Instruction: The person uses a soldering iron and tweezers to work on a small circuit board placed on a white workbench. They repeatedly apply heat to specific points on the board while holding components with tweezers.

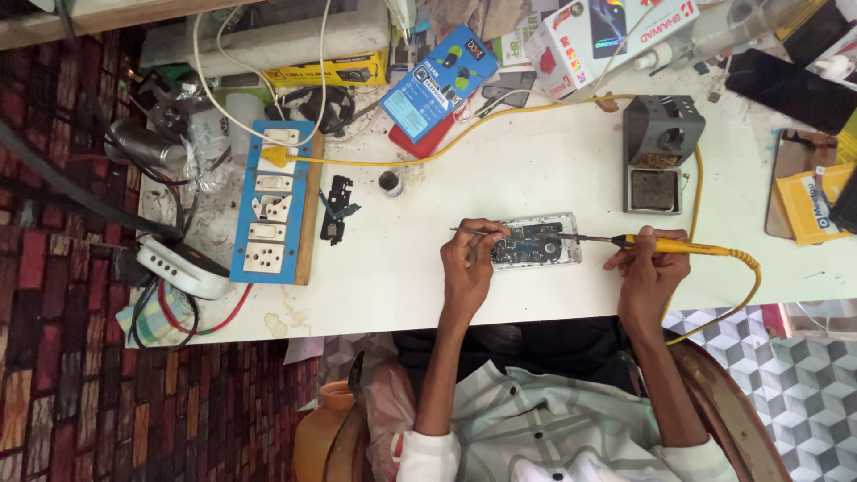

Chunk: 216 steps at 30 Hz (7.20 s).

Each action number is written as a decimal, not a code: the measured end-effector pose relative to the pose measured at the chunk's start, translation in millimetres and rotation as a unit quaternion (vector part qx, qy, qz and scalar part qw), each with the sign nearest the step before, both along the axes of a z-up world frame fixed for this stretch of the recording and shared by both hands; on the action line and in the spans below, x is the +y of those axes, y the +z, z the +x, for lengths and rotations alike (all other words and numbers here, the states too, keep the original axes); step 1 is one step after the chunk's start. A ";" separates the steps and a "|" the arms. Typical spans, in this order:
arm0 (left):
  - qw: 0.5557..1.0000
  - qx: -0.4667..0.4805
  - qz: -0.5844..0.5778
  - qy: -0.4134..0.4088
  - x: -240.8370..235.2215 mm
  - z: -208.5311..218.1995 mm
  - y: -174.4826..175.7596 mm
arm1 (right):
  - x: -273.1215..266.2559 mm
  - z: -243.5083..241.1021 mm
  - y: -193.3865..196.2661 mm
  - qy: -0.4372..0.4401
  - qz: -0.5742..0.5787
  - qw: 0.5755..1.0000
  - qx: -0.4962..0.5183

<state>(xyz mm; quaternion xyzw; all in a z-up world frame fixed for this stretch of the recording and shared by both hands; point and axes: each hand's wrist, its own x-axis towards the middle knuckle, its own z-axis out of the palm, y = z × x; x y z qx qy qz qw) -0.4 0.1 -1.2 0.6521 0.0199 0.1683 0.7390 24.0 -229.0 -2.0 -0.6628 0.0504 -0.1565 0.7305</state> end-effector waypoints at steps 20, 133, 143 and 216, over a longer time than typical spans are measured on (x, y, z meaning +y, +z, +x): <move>1.000 -0.008 -0.010 -0.013 -0.8 0.4 -2.0 | -4.1 0.8 -6.9 -0.022 0.003 1.000 0.005; 1.000 -0.010 0.011 -0.012 -0.9 0.0 -2.7 | -15.6 -0.5 -5.8 -0.031 0.008 0.999 0.019; 1.000 -0.002 0.026 -0.008 -0.3 1.1 -0.7 | -17.4 -0.2 -10.4 -0.034 -0.006 0.999 0.010; 0.995 -0.009 0.096 -0.024 3.0 4.0 6.8 | -51.5 -45.9 17.0 -0.017 0.061 0.995 -0.073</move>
